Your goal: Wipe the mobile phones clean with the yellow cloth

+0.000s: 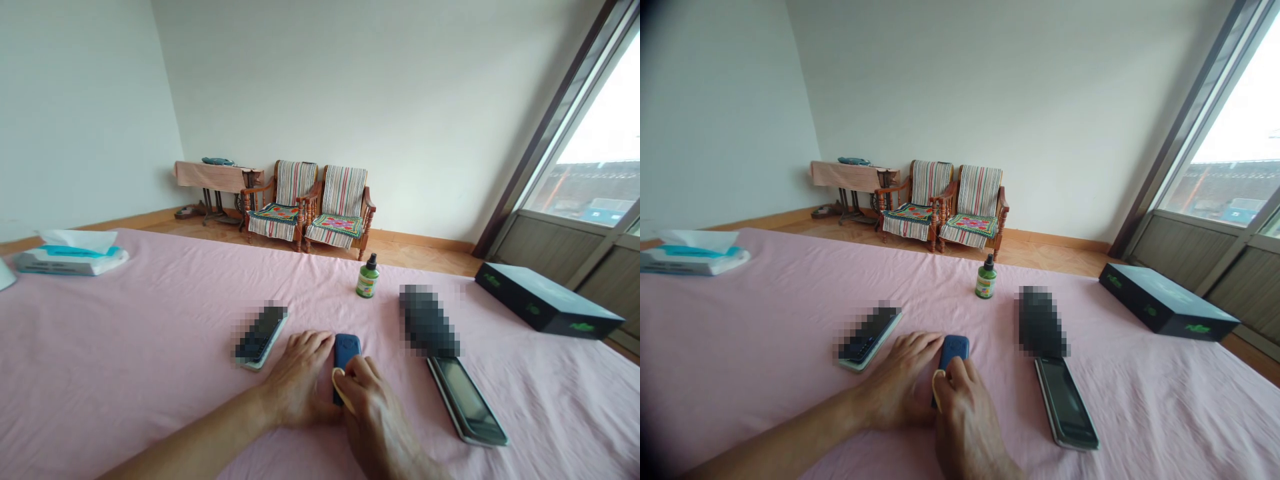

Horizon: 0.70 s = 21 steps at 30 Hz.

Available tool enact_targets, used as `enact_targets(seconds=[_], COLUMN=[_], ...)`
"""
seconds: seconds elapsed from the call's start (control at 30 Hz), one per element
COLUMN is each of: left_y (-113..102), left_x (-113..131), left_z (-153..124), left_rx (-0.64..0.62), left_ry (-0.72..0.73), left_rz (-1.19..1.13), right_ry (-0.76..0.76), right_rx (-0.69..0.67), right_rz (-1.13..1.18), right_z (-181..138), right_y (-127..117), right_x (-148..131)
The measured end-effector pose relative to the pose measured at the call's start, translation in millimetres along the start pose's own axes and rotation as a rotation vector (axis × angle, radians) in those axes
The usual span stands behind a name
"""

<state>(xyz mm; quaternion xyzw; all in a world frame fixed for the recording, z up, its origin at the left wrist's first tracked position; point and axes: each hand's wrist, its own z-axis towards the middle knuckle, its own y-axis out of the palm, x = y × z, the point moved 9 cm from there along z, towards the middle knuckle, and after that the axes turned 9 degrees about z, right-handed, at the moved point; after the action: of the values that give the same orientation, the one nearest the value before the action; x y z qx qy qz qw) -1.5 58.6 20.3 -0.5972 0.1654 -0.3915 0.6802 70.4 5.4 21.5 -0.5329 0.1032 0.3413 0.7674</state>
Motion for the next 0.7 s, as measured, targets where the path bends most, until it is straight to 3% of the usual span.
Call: enact_targets(seconds=[0.3, 0.7], left_y=[-6, -6], left_x=[4, 3], left_z=[1, 2], left_rx=[-0.059, -0.075], left_ry=[-0.004, -0.023], left_rz=[-0.055, -0.059], right_ry=[0.078, 0.084], right_rx=[0.001, 0.008], right_rz=[-0.11, -0.121], right_z=[40, 38], right_y=[-13, -17], right_x=[25, 25])
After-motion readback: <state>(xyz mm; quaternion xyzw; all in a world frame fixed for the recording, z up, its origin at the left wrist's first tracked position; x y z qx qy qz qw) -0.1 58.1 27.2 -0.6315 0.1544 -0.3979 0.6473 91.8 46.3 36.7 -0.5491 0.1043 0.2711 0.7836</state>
